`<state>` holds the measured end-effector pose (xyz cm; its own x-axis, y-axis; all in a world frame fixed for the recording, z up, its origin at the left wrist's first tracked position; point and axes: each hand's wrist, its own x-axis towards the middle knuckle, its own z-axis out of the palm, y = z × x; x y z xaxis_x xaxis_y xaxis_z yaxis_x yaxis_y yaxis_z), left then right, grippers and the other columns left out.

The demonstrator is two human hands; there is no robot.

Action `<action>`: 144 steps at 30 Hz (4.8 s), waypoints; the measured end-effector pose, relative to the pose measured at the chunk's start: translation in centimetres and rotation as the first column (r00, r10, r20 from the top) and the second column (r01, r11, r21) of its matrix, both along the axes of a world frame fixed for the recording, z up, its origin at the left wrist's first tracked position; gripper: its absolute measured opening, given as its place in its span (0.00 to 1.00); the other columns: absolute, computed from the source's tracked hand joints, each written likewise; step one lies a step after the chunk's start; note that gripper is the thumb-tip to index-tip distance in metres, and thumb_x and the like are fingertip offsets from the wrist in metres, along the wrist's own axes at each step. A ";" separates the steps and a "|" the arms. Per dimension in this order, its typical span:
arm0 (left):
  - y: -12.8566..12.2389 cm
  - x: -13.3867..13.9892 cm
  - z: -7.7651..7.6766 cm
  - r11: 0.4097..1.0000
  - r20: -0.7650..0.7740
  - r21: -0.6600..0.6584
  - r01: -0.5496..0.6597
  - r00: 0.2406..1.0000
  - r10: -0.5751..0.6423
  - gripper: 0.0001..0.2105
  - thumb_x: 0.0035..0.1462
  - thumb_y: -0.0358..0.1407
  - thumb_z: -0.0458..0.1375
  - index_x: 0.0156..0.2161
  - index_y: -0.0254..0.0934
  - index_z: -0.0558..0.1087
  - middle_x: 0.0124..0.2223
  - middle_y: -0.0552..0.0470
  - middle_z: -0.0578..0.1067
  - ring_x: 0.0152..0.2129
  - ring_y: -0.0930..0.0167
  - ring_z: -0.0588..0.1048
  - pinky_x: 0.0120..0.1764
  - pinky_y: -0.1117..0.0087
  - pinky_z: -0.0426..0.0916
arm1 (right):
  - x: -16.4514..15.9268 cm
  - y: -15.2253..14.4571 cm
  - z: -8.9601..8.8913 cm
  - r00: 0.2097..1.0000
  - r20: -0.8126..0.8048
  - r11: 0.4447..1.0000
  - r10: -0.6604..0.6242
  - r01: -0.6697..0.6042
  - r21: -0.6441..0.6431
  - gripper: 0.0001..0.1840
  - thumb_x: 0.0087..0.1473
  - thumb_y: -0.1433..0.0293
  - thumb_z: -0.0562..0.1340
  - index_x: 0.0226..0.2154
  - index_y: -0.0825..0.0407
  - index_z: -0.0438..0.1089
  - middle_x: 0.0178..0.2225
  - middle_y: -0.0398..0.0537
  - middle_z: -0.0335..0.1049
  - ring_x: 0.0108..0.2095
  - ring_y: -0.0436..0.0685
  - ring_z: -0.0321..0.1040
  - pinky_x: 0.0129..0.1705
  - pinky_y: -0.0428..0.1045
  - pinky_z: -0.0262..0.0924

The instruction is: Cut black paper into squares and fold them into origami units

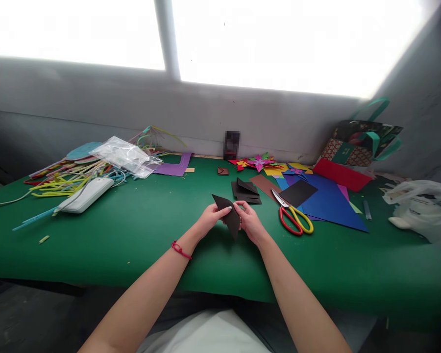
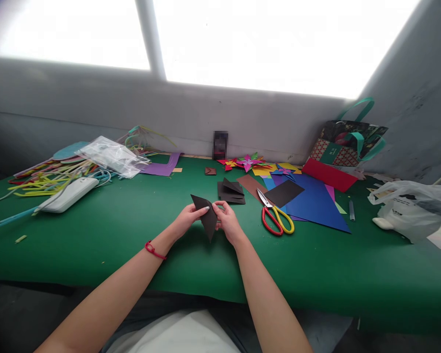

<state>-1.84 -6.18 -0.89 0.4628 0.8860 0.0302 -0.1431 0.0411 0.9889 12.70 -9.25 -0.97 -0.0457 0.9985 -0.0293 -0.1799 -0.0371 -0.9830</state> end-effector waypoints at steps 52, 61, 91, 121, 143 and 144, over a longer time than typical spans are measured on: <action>1.3 -0.5 -0.6 0.915 0.076 -0.035 -0.403 0.912 0.404 0.18 0.46 0.48 0.55 0.34 0.34 0.70 0.34 0.49 0.71 0.28 0.72 0.70 0.28 0.73 0.69 | 0.9 0.8 -1.1 0.938 0.203 0.952 -0.280 0.244 0.185 0.19 0.43 0.57 0.60 0.38 0.48 0.67 0.35 0.47 0.71 0.22 0.51 0.64 0.14 0.44 0.52; 1.8 -0.6 -1.3 0.929 -0.096 0.100 -0.356 0.926 0.365 0.14 0.43 0.43 0.59 0.32 0.33 0.73 0.29 0.49 0.72 0.24 0.71 0.71 0.26 0.70 0.69 | 1.2 1.1 -1.6 0.977 0.064 0.974 -0.204 0.196 0.114 0.20 0.41 0.61 0.63 0.39 0.51 0.68 0.31 0.48 0.72 0.32 0.56 0.68 0.30 0.48 0.63; 1.5 -1.4 -0.6 0.984 -0.233 -0.017 -0.179 0.958 0.170 0.12 0.47 0.34 0.53 0.38 0.33 0.71 0.29 0.51 0.74 0.24 0.72 0.73 0.26 0.75 0.65 | 2.6 1.0 -1.7 0.997 0.076 1.000 0.019 -0.020 0.010 0.16 0.42 0.63 0.63 0.36 0.52 0.67 0.22 0.40 0.63 0.26 0.50 0.62 0.31 0.45 0.56; 1.8 -0.9 -1.8 0.970 -0.160 0.086 -0.228 0.958 0.239 0.12 0.48 0.39 0.54 0.37 0.36 0.64 0.22 0.58 0.67 0.16 0.76 0.68 0.16 0.78 0.62 | 3.3 0.6 -1.8 0.966 0.165 0.968 -0.198 0.167 0.186 0.17 0.48 0.60 0.58 0.41 0.49 0.66 0.24 0.44 0.65 0.26 0.52 0.61 0.25 0.46 0.57; -2.1 -2.4 -0.1 0.755 -0.649 0.647 0.107 0.597 0.472 0.13 0.50 0.39 0.54 0.42 0.39 0.68 0.45 0.47 0.66 0.39 0.66 0.67 0.39 0.66 0.62 | 3.8 -0.5 -2.3 0.728 0.649 0.912 -0.220 -0.083 0.402 0.09 0.45 0.68 0.62 0.32 0.41 0.74 0.33 0.45 0.71 0.39 0.58 0.63 0.42 0.54 0.59; -2.4 -2.6 -0.1 0.716 -0.654 0.676 0.174 0.588 0.475 0.14 0.50 0.38 0.54 0.43 0.40 0.67 0.47 0.47 0.65 0.41 0.65 0.66 0.41 0.66 0.61 | 3.8 -0.5 -2.3 0.727 0.651 0.911 -0.219 -0.087 0.404 0.09 0.45 0.68 0.62 0.32 0.41 0.74 0.33 0.45 0.71 0.39 0.58 0.63 0.43 0.54 0.59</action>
<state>-4.40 -8.61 -0.98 0.4499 0.8387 0.3068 0.7038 -0.5444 0.4563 16.54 -9.75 -3.23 -0.1004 0.9296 0.3546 0.5423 0.3499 -0.7639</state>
